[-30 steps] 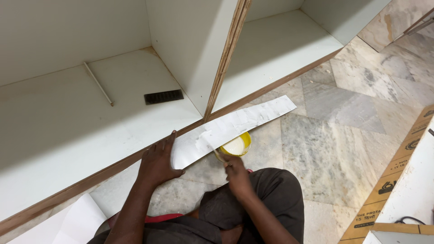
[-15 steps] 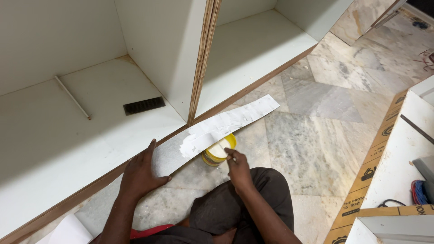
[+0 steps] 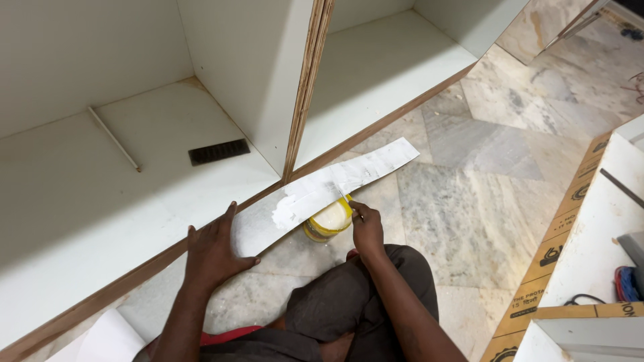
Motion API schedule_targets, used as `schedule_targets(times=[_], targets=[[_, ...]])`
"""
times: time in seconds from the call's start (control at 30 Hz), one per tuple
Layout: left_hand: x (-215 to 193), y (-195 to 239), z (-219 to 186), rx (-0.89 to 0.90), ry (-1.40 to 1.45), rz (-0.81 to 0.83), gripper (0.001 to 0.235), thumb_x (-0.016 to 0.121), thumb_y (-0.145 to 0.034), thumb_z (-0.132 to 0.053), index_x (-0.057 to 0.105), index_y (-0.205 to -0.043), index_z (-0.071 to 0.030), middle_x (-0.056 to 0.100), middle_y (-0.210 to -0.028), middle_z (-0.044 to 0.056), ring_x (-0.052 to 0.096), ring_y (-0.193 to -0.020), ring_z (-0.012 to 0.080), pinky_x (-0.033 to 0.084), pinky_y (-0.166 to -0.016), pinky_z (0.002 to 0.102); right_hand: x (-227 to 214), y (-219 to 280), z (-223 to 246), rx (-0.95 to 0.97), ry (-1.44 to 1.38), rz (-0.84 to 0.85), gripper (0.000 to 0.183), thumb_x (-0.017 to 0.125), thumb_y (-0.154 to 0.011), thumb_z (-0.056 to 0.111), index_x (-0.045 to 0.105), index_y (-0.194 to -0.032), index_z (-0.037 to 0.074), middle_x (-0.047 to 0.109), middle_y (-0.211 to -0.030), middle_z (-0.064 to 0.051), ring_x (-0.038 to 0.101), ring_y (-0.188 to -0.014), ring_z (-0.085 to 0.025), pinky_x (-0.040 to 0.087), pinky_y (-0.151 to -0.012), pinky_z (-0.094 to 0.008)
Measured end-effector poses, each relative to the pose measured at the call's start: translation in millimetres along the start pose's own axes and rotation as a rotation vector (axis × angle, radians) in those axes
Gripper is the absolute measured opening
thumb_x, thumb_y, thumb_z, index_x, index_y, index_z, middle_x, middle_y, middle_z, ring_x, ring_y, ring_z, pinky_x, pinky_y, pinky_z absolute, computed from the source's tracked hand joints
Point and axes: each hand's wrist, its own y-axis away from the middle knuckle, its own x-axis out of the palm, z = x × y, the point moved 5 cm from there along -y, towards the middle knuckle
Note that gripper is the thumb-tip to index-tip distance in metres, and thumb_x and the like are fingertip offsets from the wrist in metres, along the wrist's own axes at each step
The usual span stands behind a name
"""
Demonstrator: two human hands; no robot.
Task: The person sits on the floor and uses a small wooden stick to scoop white adhesive from a yellow container and spread it evenly along a long white strip laid on the floor. The person repeatedly dips the stick into the container and applies the adhesive in sections along the strip.
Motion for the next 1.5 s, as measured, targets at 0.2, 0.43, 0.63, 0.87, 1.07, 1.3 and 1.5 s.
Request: schedule_targets(times=[0.2,0.43,0.63,0.87,1.07,1.3,1.5], targets=[[-0.8,4.8,-0.8,0.006,-0.003,-0.004,0.145,0.096,-0.051,-0.059,0.009,-0.162,-0.029,0.042,-0.158,0.011,0.037,-0.149,0.0290,0.012,-0.126,0.063,29.0,24.9,12.0,-0.333,-0.044,0.182,0.033,0.056,-0.103,0.008,0.070,-0.132,0.013,0.059,-0.129,-0.019,0.062,-0.116,-0.026,0.051,-0.099,-0.037],[-3.0,10.9,-7.1,0.028,-0.006,-0.022,0.145,0.097,-0.052,-0.056,0.007,-0.162,-0.027,0.043,-0.156,0.013,0.039,-0.148,0.0306,0.011,-0.124,0.064,50.3,38.6,58.4,-0.369,0.232,0.132,0.032,0.060,-0.098,0.007,0.072,-0.126,0.012,0.062,-0.123,-0.014,0.067,-0.105,-0.029,0.055,-0.090,-0.037],[-1.8,12.4,-9.1,0.036,-0.043,-0.015,0.145,0.097,-0.055,-0.058,0.006,-0.162,-0.024,0.046,-0.154,0.016,0.040,-0.146,0.0333,0.010,-0.124,0.065,74.4,65.7,77.3,-0.459,0.121,0.305,0.036,0.061,-0.094,0.002,0.072,-0.127,0.012,0.062,-0.122,-0.014,0.066,-0.108,-0.028,0.053,-0.094,-0.037],[-1.3,15.4,-11.6,0.050,-0.052,-0.048,0.146,0.098,-0.054,-0.056,0.005,-0.161,-0.023,0.046,-0.153,0.016,0.040,-0.145,0.0337,0.011,-0.123,0.066,40.2,30.3,57.5,-0.386,0.108,0.105,0.033,0.057,-0.100,0.003,0.072,-0.127,0.014,0.062,-0.126,-0.013,0.065,-0.112,-0.027,0.054,-0.094,-0.036],[-2.3,16.5,-12.1,0.062,-0.025,-0.078,0.148,0.099,-0.054,-0.055,0.003,-0.162,-0.022,0.050,-0.149,0.016,0.044,-0.143,0.0339,0.014,-0.123,0.067,67.8,66.6,86.1,-0.490,0.435,0.230,0.045,0.058,-0.091,-0.002,0.072,-0.127,0.019,0.060,-0.129,-0.010,0.064,-0.111,-0.027,0.055,-0.090,-0.036],[-2.2,16.9,-10.6,0.116,0.035,-0.144,0.150,0.100,-0.052,-0.051,0.001,-0.161,-0.022,0.052,-0.146,0.018,0.048,-0.139,0.0332,0.016,-0.124,0.061,69.6,72.7,50.3,0.049,-0.360,0.403,0.032,0.056,-0.105,0.012,0.065,-0.136,0.015,0.062,-0.115,-0.011,0.053,-0.086,-0.018,0.047,-0.071,-0.032],[2.2,15.2,-8.1,0.096,0.025,-0.119,0.149,0.099,-0.053,-0.052,0.002,-0.162,-0.023,0.049,-0.149,0.017,0.044,-0.142,0.0334,0.016,-0.125,0.060,57.1,67.7,10.1,-0.049,-0.145,0.120,0.038,0.050,-0.105,0.010,0.063,-0.140,0.008,0.069,-0.121,-0.006,0.057,-0.084,-0.021,0.053,-0.078,-0.033]])
